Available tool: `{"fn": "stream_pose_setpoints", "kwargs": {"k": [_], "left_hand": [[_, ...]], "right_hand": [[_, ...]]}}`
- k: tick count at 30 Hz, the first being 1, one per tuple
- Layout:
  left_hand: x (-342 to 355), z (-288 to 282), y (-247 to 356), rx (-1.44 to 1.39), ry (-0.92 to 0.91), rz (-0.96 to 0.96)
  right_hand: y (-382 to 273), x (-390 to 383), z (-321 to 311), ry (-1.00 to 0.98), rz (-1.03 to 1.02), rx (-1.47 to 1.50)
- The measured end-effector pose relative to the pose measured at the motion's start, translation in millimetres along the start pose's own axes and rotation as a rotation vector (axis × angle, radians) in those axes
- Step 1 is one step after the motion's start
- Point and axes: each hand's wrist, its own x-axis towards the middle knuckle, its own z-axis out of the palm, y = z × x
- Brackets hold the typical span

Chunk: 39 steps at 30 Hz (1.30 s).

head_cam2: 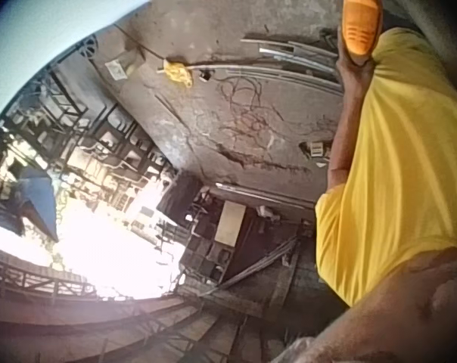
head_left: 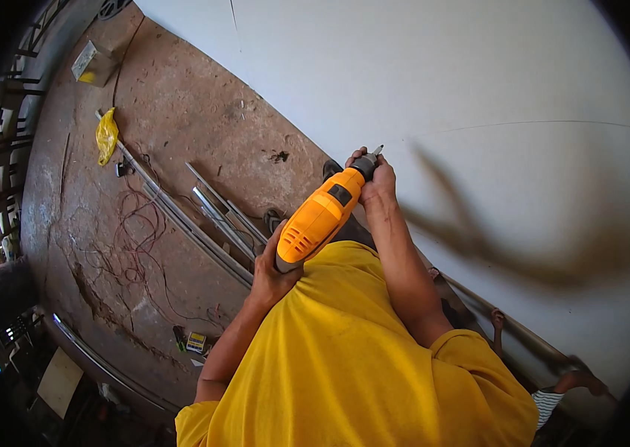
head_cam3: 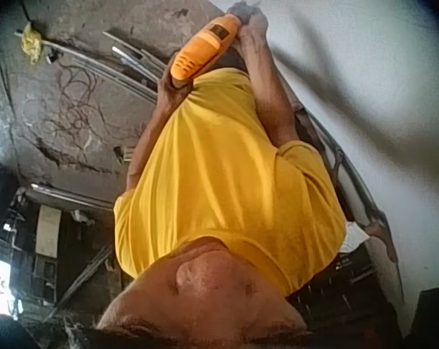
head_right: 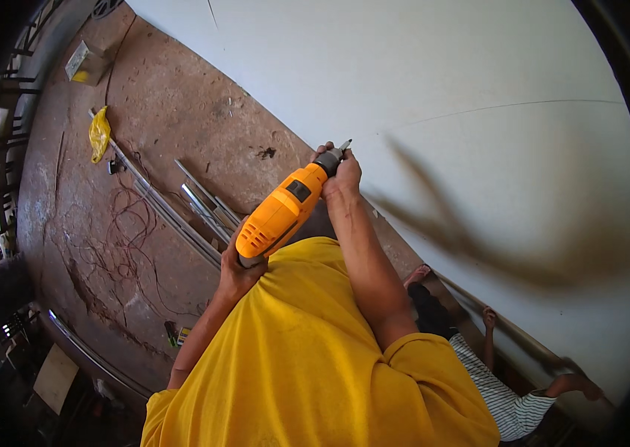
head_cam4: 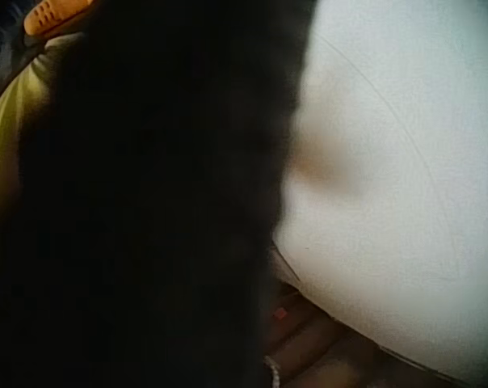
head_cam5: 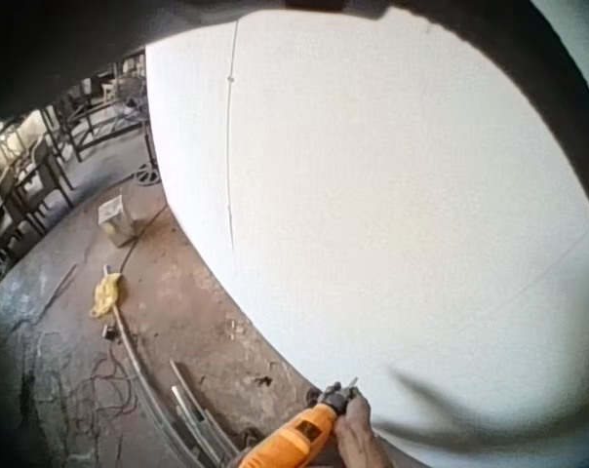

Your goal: Use a power drill to make holes in a white panel/wall.

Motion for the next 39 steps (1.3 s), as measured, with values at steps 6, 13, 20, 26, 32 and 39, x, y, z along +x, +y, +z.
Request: {"fn": "stream_pose_setpoints", "kwargs": {"k": [6, 13, 20, 26, 32, 39], "left_hand": [[3.9, 1.4, 3.7, 0.044, -0.052, -0.034], [3.4, 9.9, -8.8, 0.022, -0.094, -0.062], [5.0, 18.3, 0.8, -0.004, -0.097, -0.079], [8.5, 26.7, -1.8, 0.022, -0.073, -0.073], [16.1, 35.3, -1.8, 0.103, -0.068, -0.026], [23.5, 50.7, -26.7, 0.239, -0.041, 0.108]], "right_hand": [[-21.9, 34.4, -29.1, 0.01, -0.029, 0.161], [-35.0, 33.9, -42.2, -0.148, -0.124, -0.005], [-38.3, 35.9, -47.6, -0.132, -0.154, 0.002], [-45.5, 44.7, -52.0, -0.149, -0.133, -0.006], [-53.3, 51.0, -54.1, -0.144, -0.16, -0.062], [-58.1, 57.3, -51.2, -0.119, -0.186, -0.109]]}}
